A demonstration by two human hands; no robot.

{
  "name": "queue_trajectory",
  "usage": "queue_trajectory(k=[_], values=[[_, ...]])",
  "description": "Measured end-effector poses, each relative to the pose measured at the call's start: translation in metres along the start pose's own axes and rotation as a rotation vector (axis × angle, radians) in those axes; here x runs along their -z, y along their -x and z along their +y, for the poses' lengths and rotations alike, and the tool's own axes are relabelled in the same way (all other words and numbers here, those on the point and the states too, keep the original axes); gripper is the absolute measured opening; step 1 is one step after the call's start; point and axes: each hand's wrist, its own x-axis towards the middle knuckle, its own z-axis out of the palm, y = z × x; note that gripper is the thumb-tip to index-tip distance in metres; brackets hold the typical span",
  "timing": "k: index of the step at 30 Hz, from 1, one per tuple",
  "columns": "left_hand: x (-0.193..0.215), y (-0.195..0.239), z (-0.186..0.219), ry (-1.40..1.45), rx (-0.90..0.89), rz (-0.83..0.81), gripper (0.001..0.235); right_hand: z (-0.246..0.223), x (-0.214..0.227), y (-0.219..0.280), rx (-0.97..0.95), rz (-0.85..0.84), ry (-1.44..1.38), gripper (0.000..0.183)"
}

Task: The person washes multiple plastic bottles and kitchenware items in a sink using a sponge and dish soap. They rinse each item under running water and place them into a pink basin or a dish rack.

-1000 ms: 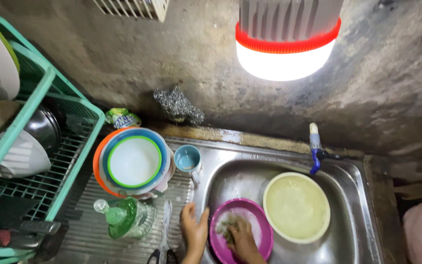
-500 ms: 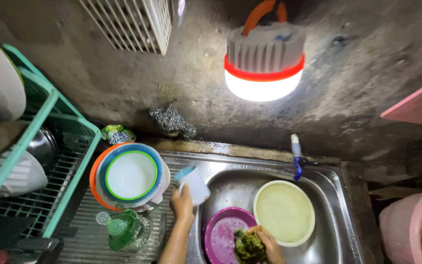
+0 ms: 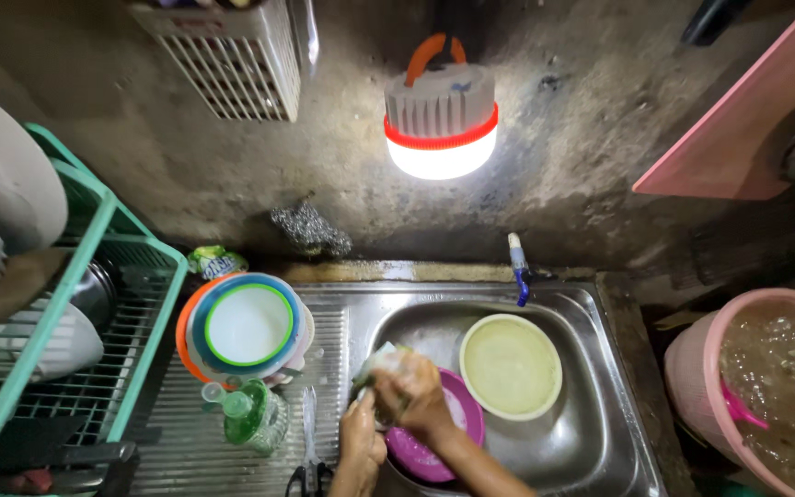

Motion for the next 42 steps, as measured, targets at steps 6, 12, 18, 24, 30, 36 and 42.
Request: queue_trajectory(k=[6,12,18,24,30,36,42], values=[[-0.021,0.024,0.011,-0.019,-0.102,-0.064,0.029,0.027,0.003,-0.032,-0.800,-0.020,-0.270,0.031],[-0.019,0.023,0.008,-0.194,-0.235,-0.153,0.032,-0.012,0.005,-0.001,-0.017,0.175,0.050,0.035],[-0.023,0.038,0.013,-0.137,-0.160,-0.218,0.027,0.039,0.011,-0.036,-0.993,0.010,-0.510,0.033],[-0.030,0.038,0.016,-0.204,-0.253,-0.258,0.023,-0.016,0.020,0.002,-0.095,0.124,0.004,0.036],[-0.039,0.081,0.050,-0.187,0.090,-0.281,0.033,0.045,0.042,-0.025,-1.039,-0.043,-1.120,0.041],[-0.083,0.094,0.056,-0.538,-0.249,-0.144,0.040,0.057,0.037,0.007,-1.430,0.103,-1.602,0.043],[-0.096,0.118,0.052,-0.771,-0.357,-0.113,0.080,0.056,0.015,0.001,-1.128,0.245,-1.030,0.033]])
